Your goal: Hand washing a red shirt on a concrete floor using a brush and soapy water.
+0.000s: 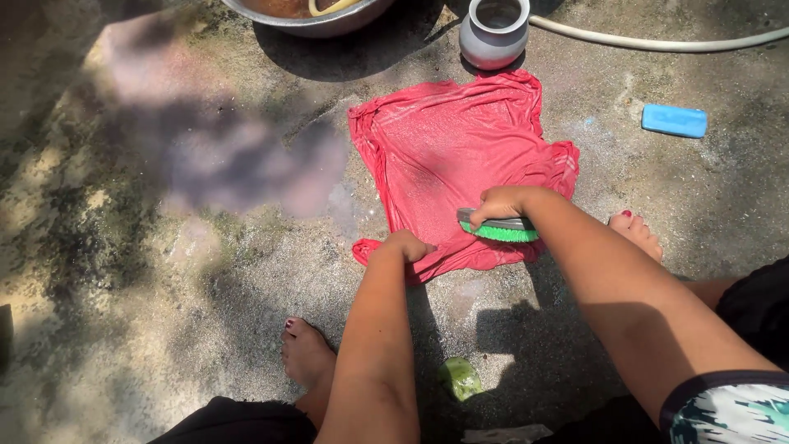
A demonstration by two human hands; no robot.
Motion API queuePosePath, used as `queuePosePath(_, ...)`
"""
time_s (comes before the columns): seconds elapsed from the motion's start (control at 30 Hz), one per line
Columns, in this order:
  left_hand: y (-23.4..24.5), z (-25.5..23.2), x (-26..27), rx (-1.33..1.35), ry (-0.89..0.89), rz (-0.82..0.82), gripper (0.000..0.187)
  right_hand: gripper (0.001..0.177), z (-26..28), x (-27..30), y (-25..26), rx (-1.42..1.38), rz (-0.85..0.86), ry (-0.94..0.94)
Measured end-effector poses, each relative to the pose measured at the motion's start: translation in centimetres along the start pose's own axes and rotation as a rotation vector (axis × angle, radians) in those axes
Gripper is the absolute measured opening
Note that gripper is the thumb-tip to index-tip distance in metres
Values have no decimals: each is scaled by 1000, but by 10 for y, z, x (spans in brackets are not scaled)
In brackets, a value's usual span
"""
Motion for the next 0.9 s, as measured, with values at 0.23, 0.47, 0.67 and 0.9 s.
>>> queuePosePath(0.23,-18,29,-48,370,150,274,48,66,48,-3,22,228,233,-87)
queuePosePath(0.47,98,-42,10,123,-31,-574,31,86,67,-47,69,111,-279,141)
queuePosePath(0.67,146,-37,-32,150,8,-714,32,77,96,-78,75,-60,-327,207)
queuePosePath(0.9,190,-52,-77,115,31,-645,50,35,75,-142,124,13,-782,113)
Point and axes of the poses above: each hand's wrist, its own x-axis away from the middle knuckle, its own y-axis out of the back of the hand, z = x × y, the point moved 5 cm from there along -x, towards the middle knuckle, and after that the axes turned 9 degrees about x, right-handed, at the moved point
